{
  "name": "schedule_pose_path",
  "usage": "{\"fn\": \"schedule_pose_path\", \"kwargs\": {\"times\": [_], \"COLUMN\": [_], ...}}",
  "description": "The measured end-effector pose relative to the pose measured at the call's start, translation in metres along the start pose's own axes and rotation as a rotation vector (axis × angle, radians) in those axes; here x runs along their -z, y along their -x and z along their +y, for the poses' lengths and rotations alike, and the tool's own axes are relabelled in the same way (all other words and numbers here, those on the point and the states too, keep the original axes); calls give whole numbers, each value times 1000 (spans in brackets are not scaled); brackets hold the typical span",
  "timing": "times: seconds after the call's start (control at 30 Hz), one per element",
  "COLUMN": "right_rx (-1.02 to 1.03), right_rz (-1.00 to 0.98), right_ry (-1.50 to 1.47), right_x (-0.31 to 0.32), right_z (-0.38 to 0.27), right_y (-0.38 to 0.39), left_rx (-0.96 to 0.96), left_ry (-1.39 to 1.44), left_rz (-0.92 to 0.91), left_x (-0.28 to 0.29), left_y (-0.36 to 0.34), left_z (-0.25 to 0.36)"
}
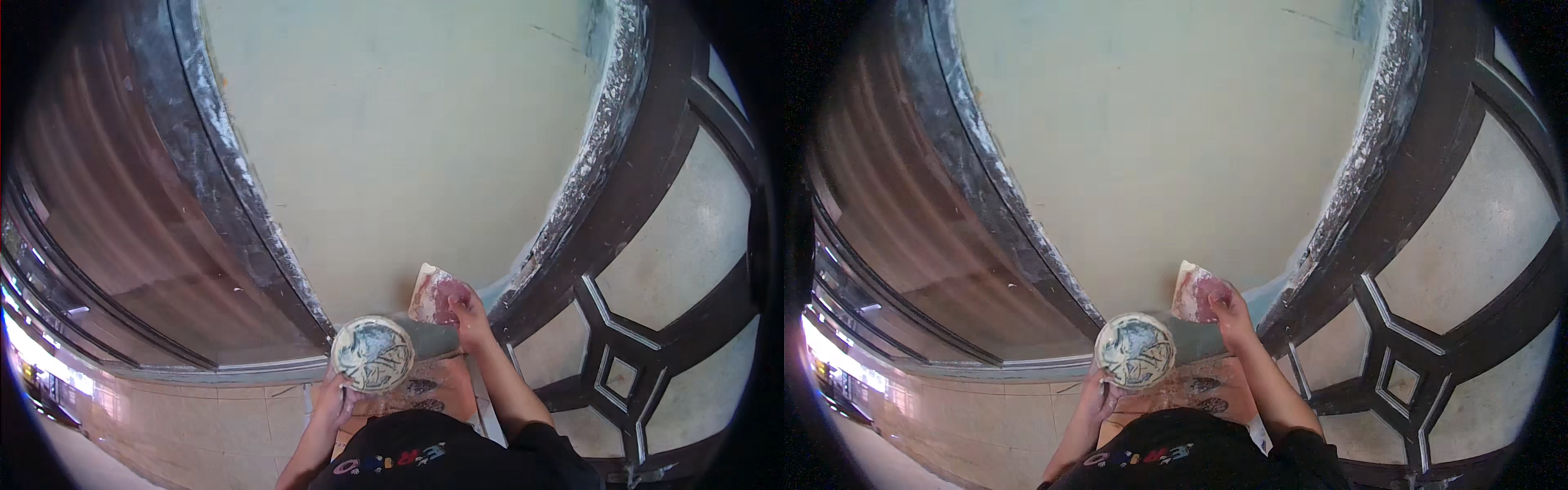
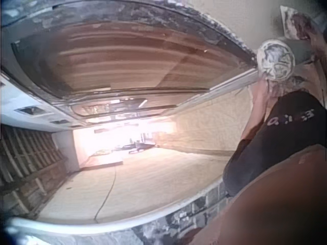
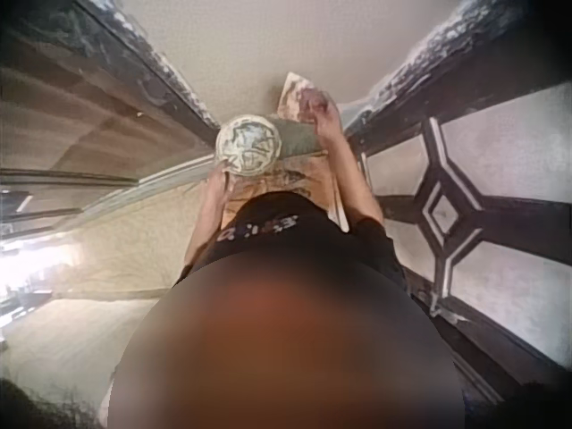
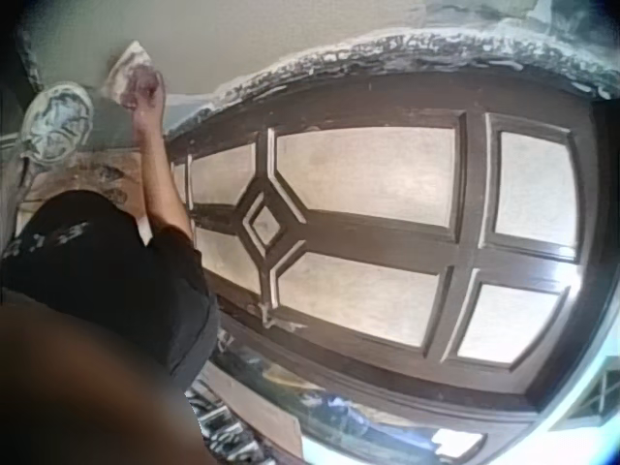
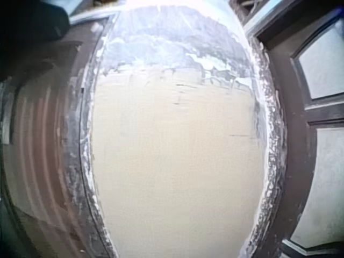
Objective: The person applies wall compound from a plastic container to a surface using a putty knife.
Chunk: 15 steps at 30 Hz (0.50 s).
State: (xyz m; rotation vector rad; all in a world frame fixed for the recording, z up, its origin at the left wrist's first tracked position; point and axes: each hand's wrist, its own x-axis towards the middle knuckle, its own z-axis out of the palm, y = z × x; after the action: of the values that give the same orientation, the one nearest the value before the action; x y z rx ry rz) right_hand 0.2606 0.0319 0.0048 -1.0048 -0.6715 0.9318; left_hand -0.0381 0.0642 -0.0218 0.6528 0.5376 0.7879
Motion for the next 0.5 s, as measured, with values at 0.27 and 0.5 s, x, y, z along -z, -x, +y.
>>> {"fn": "schedule_pose_path", "kwargs": {"times": [0.27,0.5], "right_rx": [160,610], "right_rz": [-169,-442], "right_ry": [240,1202], "right_x": [37,125], "right_z": [-36,-33], "right_y": [26,14], "left_rx": [-22,-69], "left_ry": [-30,3], "left_rz": [-14,-21], "left_x": [-71,-103], "left_y": [-25,-24], "left_z": [-31,-45]}}
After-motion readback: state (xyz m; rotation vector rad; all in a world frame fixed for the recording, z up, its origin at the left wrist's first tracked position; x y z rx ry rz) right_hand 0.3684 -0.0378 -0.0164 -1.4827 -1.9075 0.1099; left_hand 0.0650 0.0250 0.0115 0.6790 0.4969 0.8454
